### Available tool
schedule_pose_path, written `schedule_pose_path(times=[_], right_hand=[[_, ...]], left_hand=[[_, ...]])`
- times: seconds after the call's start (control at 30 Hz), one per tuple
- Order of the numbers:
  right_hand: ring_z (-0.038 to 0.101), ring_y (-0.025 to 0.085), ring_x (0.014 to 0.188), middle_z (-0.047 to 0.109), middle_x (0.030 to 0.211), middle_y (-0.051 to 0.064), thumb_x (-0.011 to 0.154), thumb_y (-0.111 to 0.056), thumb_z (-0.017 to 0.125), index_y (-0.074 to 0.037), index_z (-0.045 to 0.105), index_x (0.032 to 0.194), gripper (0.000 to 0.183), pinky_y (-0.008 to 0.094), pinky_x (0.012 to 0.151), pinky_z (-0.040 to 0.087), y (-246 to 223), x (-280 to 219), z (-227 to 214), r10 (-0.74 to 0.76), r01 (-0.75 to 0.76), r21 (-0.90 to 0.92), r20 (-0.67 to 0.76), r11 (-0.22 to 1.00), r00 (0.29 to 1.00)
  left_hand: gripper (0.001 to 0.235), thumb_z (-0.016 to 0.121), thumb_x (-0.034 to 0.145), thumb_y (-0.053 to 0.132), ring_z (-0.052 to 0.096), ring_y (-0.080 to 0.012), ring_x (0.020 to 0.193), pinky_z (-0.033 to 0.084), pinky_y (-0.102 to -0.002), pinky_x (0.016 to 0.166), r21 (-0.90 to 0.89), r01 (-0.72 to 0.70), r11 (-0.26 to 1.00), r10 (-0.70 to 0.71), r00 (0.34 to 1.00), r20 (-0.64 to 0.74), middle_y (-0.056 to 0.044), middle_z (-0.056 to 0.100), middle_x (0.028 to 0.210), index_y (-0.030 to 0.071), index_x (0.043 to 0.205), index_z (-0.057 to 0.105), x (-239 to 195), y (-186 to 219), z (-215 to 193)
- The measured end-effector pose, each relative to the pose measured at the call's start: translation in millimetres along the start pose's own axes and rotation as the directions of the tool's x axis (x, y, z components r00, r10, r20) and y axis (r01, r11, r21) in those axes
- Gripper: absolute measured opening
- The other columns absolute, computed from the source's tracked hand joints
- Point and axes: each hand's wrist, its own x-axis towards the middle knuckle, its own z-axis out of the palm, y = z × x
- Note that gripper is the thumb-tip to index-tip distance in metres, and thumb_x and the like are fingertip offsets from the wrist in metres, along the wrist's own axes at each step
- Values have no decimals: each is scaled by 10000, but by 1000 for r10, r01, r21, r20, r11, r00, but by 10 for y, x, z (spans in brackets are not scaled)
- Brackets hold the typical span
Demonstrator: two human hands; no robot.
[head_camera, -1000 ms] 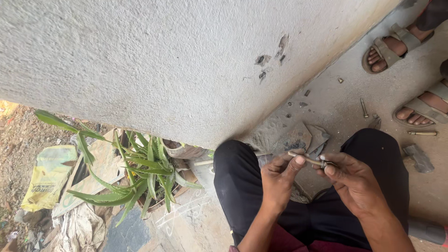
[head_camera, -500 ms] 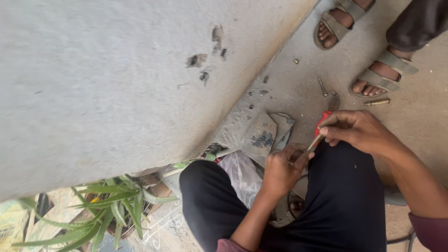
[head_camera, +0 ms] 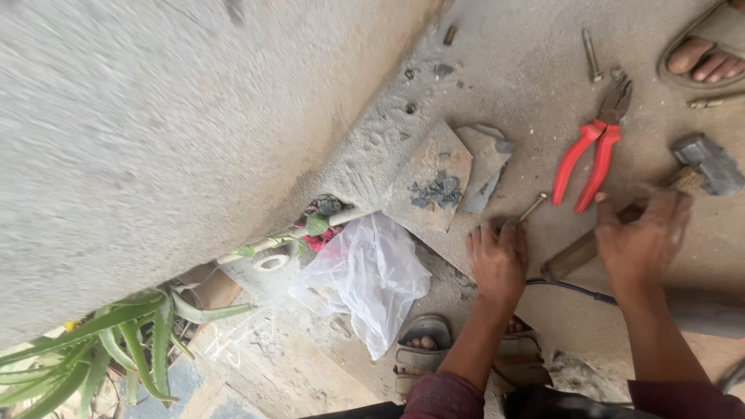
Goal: The person installs a metal plate on a concrete wall by hammering bolts into pre-drilled holes, then tightening them with a wrench. The person uses a hammer, bolts, and a wrench to secure the plate.
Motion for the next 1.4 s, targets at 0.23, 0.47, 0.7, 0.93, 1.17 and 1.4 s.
schedule_pose_path(times=[0.23, 0.47, 0.7, 0.93, 1.17, 1.4], right_hand=[[644, 315, 1040, 615, 1161, 151, 858, -169, 921, 53, 446, 1364, 729, 425, 847, 546, 508, -251, 2, 377, -377, 361, 74, 853, 923], [617, 211, 870, 605, 1006, 69, 875, -76, 754, 4, 555, 1173, 366, 350, 745, 557, 1207, -255, 143, 550, -671, 711, 482, 208, 682], [523, 136, 773, 552, 865, 21, 1050, -202, 609, -39, 606, 1173, 204, 273, 655, 429, 1275, -357, -383, 323, -798, 603, 758, -15, 566], [555, 179, 655, 581, 822, 29, 1005, -278, 616, -53, 628, 1213, 307, 322, 584, 452, 889, -727, -583, 440, -883, 420, 766, 210, 469], [553, 184, 606, 589, 788, 45, 985, -209, 639, -46, 636, 1187, 260, 334, 538, 455, 701, -724, -597, 482, -869, 444, 725, 220, 492], [557, 187, 601, 581, 791, 68, 1014, -190, 638, -17, 632, 1199, 253, 332, 533, 463, 573, -706, -608, 441, -828, 491, 701, 270, 560]], left_hand=[[189, 733, 957, 120, 588, -314, 894, 454, -453, 821, 24, -123, 992, 124, 991, -44, -121, 627, 972, 60, 1136, 724, -97, -96, -105], [173, 743, 969, 135, 584, -273, 854, 438, -428, 804, -68, -116, 991, 114, 993, -30, -98, 651, 990, 69, 1127, 720, -86, -137, -133], [145, 714, 948, 98, 638, -311, 903, 468, -445, 842, -50, -192, 980, 189, 980, -66, -133, 650, 1005, 23, 1055, 653, 52, 76, -323], [98, 735, 961, 90, 632, -280, 720, 490, -427, 720, -87, -171, 981, 174, 984, 31, -92, 656, 804, 49, 979, 648, 235, 343, -410], [122, 741, 954, 120, 694, -285, 810, 539, -410, 748, -252, -55, 966, 66, 997, 38, -111, 717, 900, 59, 1039, 677, 112, 250, -351], [161, 800, 934, 160, 692, -300, 828, 523, -424, 780, -167, -25, 986, 26, 1000, 3, -107, 730, 896, 72, 996, 681, 54, -123, -302]])
